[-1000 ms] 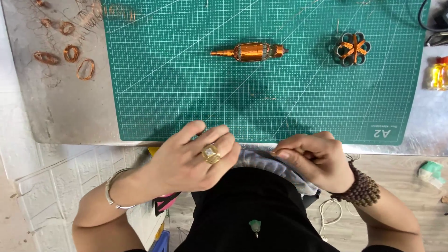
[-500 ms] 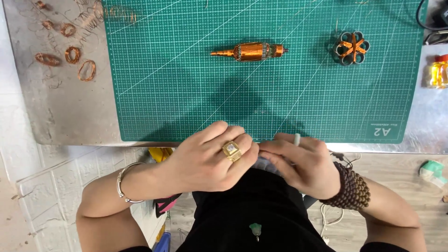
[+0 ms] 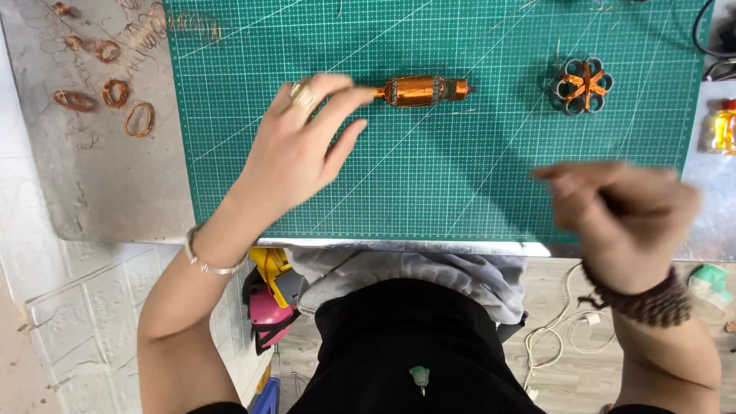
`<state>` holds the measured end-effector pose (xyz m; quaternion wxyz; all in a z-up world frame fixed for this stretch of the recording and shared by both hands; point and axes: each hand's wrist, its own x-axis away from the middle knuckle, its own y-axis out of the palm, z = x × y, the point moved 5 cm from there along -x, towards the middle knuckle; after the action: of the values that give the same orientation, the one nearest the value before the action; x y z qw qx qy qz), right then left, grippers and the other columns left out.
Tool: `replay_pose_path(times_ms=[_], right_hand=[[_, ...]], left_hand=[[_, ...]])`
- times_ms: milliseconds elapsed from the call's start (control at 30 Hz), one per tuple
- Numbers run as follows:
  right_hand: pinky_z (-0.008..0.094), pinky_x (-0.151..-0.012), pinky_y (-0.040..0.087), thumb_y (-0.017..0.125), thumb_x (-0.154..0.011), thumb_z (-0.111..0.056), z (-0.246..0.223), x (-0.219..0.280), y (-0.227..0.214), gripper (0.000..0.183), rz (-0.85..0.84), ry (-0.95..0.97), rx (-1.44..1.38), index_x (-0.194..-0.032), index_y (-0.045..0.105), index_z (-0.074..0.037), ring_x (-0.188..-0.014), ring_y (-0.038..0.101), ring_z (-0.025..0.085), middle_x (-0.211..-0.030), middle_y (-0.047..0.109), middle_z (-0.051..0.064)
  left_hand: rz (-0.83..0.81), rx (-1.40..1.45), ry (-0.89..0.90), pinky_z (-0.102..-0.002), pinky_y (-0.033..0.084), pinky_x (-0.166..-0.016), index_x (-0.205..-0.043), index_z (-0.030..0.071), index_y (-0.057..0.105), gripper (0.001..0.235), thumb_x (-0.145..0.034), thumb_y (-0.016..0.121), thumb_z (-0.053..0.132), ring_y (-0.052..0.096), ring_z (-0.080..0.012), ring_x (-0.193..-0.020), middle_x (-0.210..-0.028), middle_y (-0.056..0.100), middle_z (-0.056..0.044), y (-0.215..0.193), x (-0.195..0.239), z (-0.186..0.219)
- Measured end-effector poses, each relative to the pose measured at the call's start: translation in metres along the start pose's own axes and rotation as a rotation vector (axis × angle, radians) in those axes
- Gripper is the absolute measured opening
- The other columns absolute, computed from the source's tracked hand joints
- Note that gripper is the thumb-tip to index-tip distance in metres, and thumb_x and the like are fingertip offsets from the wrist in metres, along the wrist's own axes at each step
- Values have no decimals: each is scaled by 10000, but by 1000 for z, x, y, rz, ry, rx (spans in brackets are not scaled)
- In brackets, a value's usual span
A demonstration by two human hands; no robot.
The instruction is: Manually winding thin copper wire onto the slots of a motor armature on a workbench.
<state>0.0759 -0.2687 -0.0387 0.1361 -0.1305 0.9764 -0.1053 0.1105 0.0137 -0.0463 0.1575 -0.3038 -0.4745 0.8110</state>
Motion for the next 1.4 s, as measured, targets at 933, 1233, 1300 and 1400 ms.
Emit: replay_pose_path(times_ms=[933,1233,1300,1400], right_hand=[[239,-399,382,713,-955,40,56,-79,42,94,-239,-380,520,-992,724,125,-496,518,154,-777,671,172],[280,-473,414,670,-987,16,58,-79,45,72,-286,-381,597,-989,702,80,-571,531,184,-811,635,125],[281,-478,423,679,-992,12,59,-79,45,71,-278,-375,612,-983,702,79,-574,532,181,-809,626,120],[274,-489,419,684,-1001,1,61,-78,44,75,-268,-373,643,-1005,708,71,-588,539,177,-825,630,113]], left_hand=[[40,42,100,-329,386,-780,-1289,137,562,398,-951,771,155,591,-209,-922,-984,693,-7,54,-23,-49],[38,65,105,-341,393,-752,-1259,123,592,336,-956,736,130,582,-222,-934,-1022,696,-24,52,-24,-48],[27,64,100,-345,406,-764,-1262,124,591,337,-956,732,131,588,-232,-942,-1028,697,-28,52,-23,-48],[28,65,102,-339,399,-740,-1260,123,595,323,-963,721,135,580,-227,-930,-1025,689,-18,52,-24,-48]])
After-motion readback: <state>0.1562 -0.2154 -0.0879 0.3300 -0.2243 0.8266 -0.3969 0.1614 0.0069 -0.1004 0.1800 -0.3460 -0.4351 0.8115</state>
